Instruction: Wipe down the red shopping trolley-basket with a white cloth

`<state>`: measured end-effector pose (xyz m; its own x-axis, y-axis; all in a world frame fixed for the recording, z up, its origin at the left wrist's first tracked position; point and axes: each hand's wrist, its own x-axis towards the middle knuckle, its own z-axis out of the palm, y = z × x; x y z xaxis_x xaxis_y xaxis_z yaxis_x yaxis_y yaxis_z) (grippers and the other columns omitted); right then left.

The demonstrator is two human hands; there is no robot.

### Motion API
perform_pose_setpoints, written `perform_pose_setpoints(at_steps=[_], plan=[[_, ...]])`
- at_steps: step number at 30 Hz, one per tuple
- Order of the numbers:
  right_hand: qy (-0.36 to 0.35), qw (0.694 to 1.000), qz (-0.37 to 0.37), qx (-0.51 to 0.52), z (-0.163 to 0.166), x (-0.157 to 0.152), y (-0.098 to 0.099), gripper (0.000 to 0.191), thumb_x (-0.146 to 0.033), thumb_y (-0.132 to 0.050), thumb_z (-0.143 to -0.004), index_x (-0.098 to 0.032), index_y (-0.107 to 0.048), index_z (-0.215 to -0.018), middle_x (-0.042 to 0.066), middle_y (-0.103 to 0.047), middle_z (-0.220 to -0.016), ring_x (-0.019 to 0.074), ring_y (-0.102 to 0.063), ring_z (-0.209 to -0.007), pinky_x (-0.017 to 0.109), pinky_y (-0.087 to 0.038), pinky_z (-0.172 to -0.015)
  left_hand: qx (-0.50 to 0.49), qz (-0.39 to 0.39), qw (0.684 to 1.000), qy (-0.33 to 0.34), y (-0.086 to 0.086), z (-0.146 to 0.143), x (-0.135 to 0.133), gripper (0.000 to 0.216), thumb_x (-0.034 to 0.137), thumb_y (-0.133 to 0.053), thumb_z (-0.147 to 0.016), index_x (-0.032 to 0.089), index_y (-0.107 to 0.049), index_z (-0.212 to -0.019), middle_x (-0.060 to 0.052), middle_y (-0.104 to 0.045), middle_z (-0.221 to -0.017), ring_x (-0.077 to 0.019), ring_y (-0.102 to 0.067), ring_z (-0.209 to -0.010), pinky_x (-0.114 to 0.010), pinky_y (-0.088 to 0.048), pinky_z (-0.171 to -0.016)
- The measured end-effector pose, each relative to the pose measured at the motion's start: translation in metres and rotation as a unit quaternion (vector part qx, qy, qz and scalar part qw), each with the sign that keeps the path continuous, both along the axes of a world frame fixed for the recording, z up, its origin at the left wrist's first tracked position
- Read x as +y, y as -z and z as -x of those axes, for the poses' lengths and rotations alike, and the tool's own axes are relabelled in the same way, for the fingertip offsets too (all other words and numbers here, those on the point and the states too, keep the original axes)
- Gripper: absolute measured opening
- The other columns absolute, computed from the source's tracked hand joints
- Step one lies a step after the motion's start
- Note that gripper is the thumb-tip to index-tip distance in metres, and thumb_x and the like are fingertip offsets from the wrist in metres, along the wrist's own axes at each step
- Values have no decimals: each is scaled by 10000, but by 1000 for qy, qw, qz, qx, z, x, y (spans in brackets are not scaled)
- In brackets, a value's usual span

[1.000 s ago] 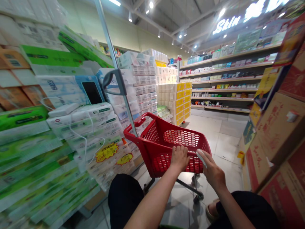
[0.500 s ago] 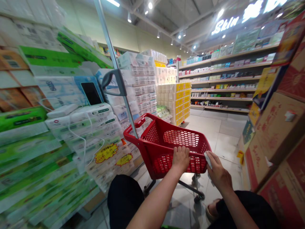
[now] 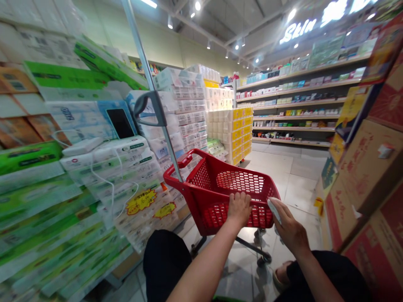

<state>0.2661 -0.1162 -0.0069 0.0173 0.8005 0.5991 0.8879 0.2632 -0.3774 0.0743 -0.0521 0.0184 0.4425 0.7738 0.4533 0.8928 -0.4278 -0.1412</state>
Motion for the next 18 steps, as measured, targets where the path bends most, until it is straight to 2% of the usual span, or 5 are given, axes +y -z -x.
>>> perform_pose_setpoints(at_steps=[3,8,13,16,18], plan=[[22,1000,-5,15,-7,7,9,459,-371,-344,-976,-283,-402,-1423,45,-503,-1429,194,-568,-1216,303,-539,-924,1,-2,1000,-1,0,0,0,314,442,-515,-922,212,-522,-1137,-84,-520,-1099,-255,-444,-995,-454,-343,-944],[12,1000,-13,22,-10,17,17,422,-355,-345,-972,-249,-476,-1360,70,-519,-1407,202,-541,-1246,344,-496,-1004,1,-5,1000,-2,1,-1,0,327,451,-516,-921,205,-523,-1137,-85,-524,-1100,-255,-448,-997,-462,-352,-941],[39,999,29,19,40,19,2,449,-333,-337,-972,-214,-439,-1392,119,-509,-1398,231,-563,-1216,386,-533,-948,-3,-19,1000,-12,3,-2,2,379,458,-516,-924,187,-506,-1188,-86,-527,-1107,-246,-461,-987,-456,-366,-941],[-5,999,52,-5,78,17,-10,506,-286,-363,-954,-216,-356,-1455,126,-449,-1457,228,-604,-1160,350,-573,-854,-1,-41,999,-23,6,1,2,295,295,-466,-955,184,-491,-1228,-78,-542,-1087,-229,-474,-959,-433,-375,-927],[-30,998,58,-13,88,13,-13,540,-259,-374,-946,-236,-311,-1481,106,-415,-1490,209,-627,-1122,316,-583,-803,1,-52,998,-22,7,6,2,291,226,-436,-957,183,-486,-1240,-74,-550,-1076,-224,-481,-949,-422,-378,-918]])
